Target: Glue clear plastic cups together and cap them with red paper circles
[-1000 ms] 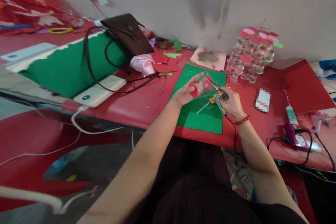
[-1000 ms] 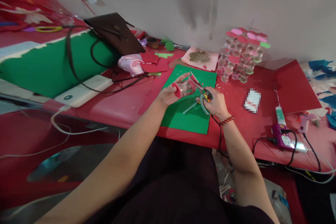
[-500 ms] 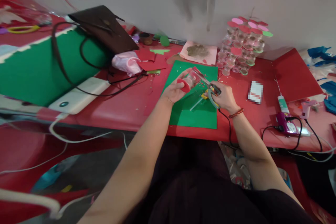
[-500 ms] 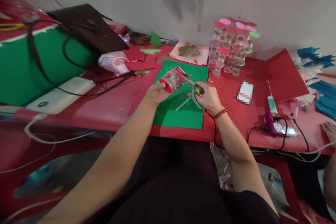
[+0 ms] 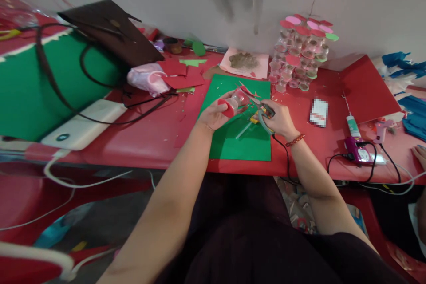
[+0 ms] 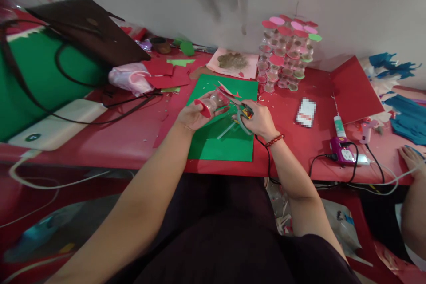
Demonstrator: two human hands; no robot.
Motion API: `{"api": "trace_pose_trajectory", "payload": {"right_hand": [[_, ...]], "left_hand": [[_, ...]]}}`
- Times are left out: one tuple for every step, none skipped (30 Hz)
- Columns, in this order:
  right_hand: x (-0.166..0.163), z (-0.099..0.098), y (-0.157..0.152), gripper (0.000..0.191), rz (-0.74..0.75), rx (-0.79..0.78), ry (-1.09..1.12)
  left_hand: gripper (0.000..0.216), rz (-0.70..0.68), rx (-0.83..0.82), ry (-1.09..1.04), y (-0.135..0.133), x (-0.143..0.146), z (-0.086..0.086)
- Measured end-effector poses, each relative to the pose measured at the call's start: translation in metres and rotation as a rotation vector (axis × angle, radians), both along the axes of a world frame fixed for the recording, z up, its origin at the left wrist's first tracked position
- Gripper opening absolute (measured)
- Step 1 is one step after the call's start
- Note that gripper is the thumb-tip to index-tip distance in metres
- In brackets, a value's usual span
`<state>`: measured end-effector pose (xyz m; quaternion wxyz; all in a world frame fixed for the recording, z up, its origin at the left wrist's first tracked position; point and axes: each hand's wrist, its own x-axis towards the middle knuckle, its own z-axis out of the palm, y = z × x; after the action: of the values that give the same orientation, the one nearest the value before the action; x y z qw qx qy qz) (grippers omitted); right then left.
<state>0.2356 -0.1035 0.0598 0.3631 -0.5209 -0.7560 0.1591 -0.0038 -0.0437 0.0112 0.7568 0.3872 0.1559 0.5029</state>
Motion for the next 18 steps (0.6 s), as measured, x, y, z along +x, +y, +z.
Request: {"api": "trace_pose_trajectory", "payload": {"right_hand": [[-0.0001,0.0000,0.0000,0.044,-0.002,0.008,0.002],[-0.0002,0.0000,0.0001,0.045,-0.005,0.017,0.006],[-0.0002,-0.0001,0.0001,0.045,-0.009,0.025,0.010],[-0.0002,-0.0002,0.0001,0.044,-0.013,0.030,0.015],[-0.0002,-0.0003,0.0001,0.043,-0.016,0.031,0.019],[0.0000,-0.0004,0.0001,0.042,-0.017,0.030,0.021],[0.0002,-0.0005,0.0001,0.041,-0.015,0.030,0.020],[0.0004,-0.0007,0.0002,0.040,-0.012,0.031,0.019],[0.0007,-0.0008,0.0002,0.040,-0.009,0.034,0.017],[0.0009,-0.0009,0.0003,0.040,-0.010,0.037,0.017],[0.0011,-0.0010,0.0004,0.042,-0.012,0.039,0.018],[0.0012,-0.0011,0.0005,0.043,-0.014,0.040,0.020],[0.0013,-0.0012,0.0006,0.044,-0.016,0.038,0.025],[0.0013,-0.0014,0.0007,0.045,-0.018,0.035,0.032],[0.0013,-0.0015,0.0008,0.046,-0.018,0.032,0.040],[0.0012,-0.0017,0.0009,0.047,-0.016,0.028,0.048],[0.0010,-0.0020,0.0009,0.047,-0.014,0.027,0.057],[0.0007,-0.0023,0.0009,0.048,-0.015,0.027,0.067]], "left_hand": [[0.067,0.000,0.003,0.001,0.0000,0.0005,0.0004],[0.067,0.007,-0.001,0.003,0.0003,0.0011,0.0004],[0.067,0.019,-0.010,0.005,0.0008,0.0015,0.0001],[0.067,0.031,-0.020,0.006,0.0016,0.0018,-0.0005],[0.067,0.040,-0.028,0.003,0.0024,0.0019,-0.0012],[0.069,0.046,-0.031,-0.002,0.0031,0.0018,-0.0019],[0.070,0.045,-0.028,-0.007,0.0038,0.0017,-0.0026],[0.071,0.039,-0.022,-0.011,0.0042,0.0015,-0.0030],[0.072,0.030,-0.014,-0.014,0.0045,0.0014,-0.0032],[0.071,0.022,-0.005,-0.018,0.0047,0.0013,-0.0031],[0.069,0.015,0.003,-0.025,0.0047,0.0013,-0.0029],[0.068,0.010,0.011,-0.034,0.0047,0.0013,-0.0025],[0.065,0.007,0.018,-0.043,0.0047,0.0014,-0.0020],[0.064,0.005,0.024,-0.052,0.0047,0.0015,-0.0016],[0.062,0.005,0.030,-0.058,0.0048,0.0016,-0.0012],[0.061,0.006,0.036,-0.061,0.0049,0.0015,-0.0009],[0.060,0.008,0.041,-0.061,0.0051,0.0014,-0.0008],[0.060,0.009,0.047,-0.061,0.0052,0.0012,-0.0006]]}}
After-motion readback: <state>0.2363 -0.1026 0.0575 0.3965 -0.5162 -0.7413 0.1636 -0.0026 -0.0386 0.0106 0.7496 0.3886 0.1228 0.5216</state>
